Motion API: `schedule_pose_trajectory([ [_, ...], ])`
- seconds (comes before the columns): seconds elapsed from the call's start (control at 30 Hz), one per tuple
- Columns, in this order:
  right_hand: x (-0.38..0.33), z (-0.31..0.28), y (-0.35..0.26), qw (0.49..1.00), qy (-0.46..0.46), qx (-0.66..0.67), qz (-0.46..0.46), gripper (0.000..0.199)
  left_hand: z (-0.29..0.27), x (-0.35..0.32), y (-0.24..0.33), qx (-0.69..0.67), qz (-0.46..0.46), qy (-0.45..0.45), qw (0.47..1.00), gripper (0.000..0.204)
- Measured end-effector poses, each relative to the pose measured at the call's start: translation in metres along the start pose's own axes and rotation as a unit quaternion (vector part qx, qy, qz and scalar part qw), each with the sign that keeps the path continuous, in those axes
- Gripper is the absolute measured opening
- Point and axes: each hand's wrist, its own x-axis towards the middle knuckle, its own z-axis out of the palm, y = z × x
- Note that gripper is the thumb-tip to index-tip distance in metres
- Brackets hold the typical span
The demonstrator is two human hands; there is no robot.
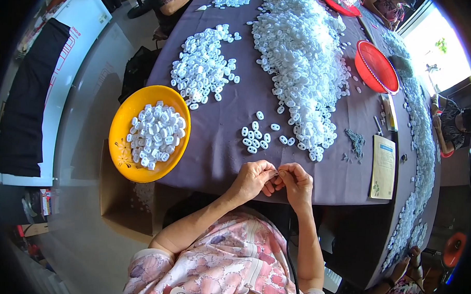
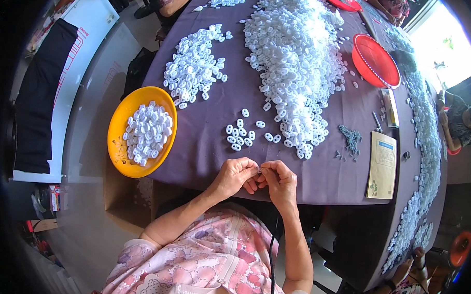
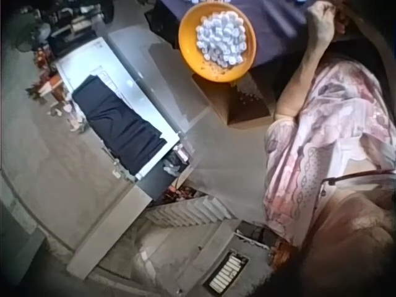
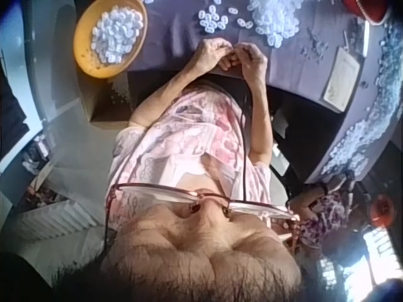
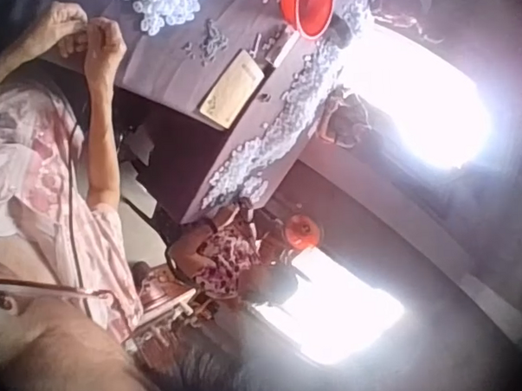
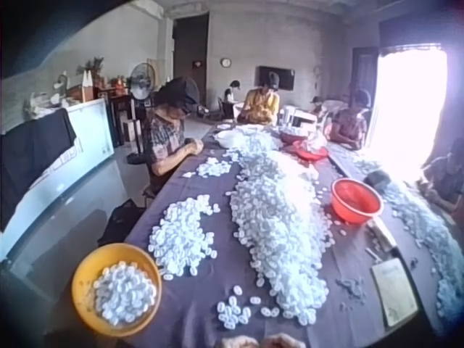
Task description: The person assembles small plastic clips by joining pieces together by hand and gathers the plastic components on the table.
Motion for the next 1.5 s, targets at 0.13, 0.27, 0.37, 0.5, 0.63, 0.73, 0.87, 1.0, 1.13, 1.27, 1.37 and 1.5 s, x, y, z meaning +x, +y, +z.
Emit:
schedule_pose_trajectory([
  [0.13,0.001,-0.001,0.000,1.000,-0.009,-0.019,-0.007,0.003,0.002,-0.003,0.006,0.045,0.003,0.001,0.999,0.018],
  [0.27,0.001,0.001,0.001,0.999,-0.015,-0.036,-0.017,0.003,0.002,-0.004,0.007,0.058,0.005,0.014,0.998,0.016],
  [0.37,0.000,0.002,-0.002,0.996,-0.012,-0.078,-0.032,0.004,0.006,-0.006,0.006,0.088,0.032,0.031,0.995,0.015],
  [0.5,0.000,0.002,0.003,0.996,-0.009,-0.088,-0.020,0.004,0.010,-0.007,0.003,0.102,0.067,0.055,0.991,0.014],
  [0.63,-0.001,0.003,0.002,0.999,0.000,-0.035,-0.011,0.007,0.008,-0.004,0.003,0.079,0.057,0.050,0.994,0.015],
  [0.73,-0.002,0.004,-0.002,1.000,0.022,-0.004,-0.007,0.010,0.007,-0.003,0.005,0.035,0.033,0.032,0.998,0.014],
  [0.87,0.000,0.003,-0.001,0.999,0.021,0.037,-0.009,0.011,0.005,-0.003,0.005,0.046,0.031,0.031,0.998,0.015],
  [1.0,-0.001,0.000,0.000,1.000,-0.008,0.002,-0.002,0.009,0.004,-0.002,0.006,0.022,0.031,0.013,0.999,0.014],
  [1.13,-0.001,0.002,-0.004,1.000,-0.016,-0.027,-0.003,0.006,-0.002,-0.002,0.002,0.013,0.042,-0.003,0.999,0.014],
  [1.27,0.003,-0.001,-0.011,0.998,-0.048,0.002,0.028,0.006,-0.002,-0.003,-0.001,-0.021,0.049,0.013,0.999,0.011],
  [1.37,0.012,-0.001,-0.011,0.999,0.001,-0.042,0.027,0.008,-0.004,-0.002,-0.003,-0.098,0.043,0.025,0.994,0.011],
  [1.5,0.037,-0.001,-0.022,0.927,0.073,-0.308,-0.201,0.011,-0.007,0.001,-0.005,-0.146,0.027,0.018,0.989,0.012],
])
